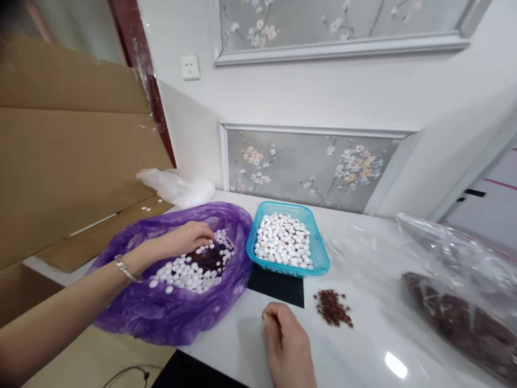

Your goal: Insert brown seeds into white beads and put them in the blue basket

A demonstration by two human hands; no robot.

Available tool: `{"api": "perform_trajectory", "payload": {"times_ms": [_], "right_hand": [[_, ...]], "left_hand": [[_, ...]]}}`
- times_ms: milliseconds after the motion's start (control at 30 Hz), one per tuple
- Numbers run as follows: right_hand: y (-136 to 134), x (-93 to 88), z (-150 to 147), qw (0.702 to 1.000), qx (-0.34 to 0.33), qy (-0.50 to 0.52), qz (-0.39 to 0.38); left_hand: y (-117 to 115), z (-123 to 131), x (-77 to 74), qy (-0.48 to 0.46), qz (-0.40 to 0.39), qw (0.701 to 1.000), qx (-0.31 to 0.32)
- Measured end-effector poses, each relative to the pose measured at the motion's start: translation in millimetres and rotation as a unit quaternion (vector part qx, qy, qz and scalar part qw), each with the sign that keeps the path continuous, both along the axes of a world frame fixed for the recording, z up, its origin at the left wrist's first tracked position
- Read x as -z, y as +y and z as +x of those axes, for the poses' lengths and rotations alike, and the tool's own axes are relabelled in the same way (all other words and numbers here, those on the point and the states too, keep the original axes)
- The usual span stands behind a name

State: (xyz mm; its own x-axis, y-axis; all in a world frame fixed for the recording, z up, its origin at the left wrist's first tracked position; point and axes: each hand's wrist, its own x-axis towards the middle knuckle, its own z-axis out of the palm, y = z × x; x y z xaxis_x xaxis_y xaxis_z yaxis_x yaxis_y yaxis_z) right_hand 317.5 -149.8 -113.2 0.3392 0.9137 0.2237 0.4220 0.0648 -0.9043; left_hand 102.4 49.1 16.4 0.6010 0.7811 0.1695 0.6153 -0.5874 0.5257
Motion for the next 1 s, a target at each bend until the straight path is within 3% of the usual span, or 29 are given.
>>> {"api": "perform_trajectory", "payload": {"times_ms": [100,200,233,267,333,367,433,567,700,1000], "right_hand": [[-1,-5.8,1,1.0,-0.007,0.03,0.0],[-2,-11.7,2,0.997,-0.01,0.074,0.006],[-3,-13.3,3,0.996,-0.011,0.092,0.013],[-4,-14.8,4,0.994,-0.015,0.109,0.024],[-6,-17.7,6,0.989,-0.014,0.137,0.05],[-7,-19.3,8,0.987,-0.01,0.147,0.06],[-11,-23.2,10,0.984,-0.004,0.167,0.067],[-14,-31.9,9,0.979,-0.002,0.183,0.09],[-8,-31.8,-2,0.982,-0.01,0.132,0.132],[-3,-25.2,-16,0.99,0.02,0.04,0.133]], "left_hand": [[-34,17,-9.0,-0.045,-0.075,0.995,0.052],[-83,41,7.3,-0.155,-0.168,0.971,0.065],[-100,49,17.0,-0.282,-0.276,0.918,0.049],[-115,57,27.7,-0.377,-0.382,0.843,0.034],[-138,73,48.6,-0.481,-0.521,0.705,0.003],[-145,80,57.8,-0.506,-0.562,0.654,-0.011],[-150,90,71.9,-0.524,-0.603,0.6,-0.032],[-144,99,85.7,-0.518,-0.631,0.577,-0.039],[-138,96,91.7,-0.529,-0.627,0.567,-0.071],[-140,91,104.2,-0.54,-0.602,0.586,-0.056]]}}
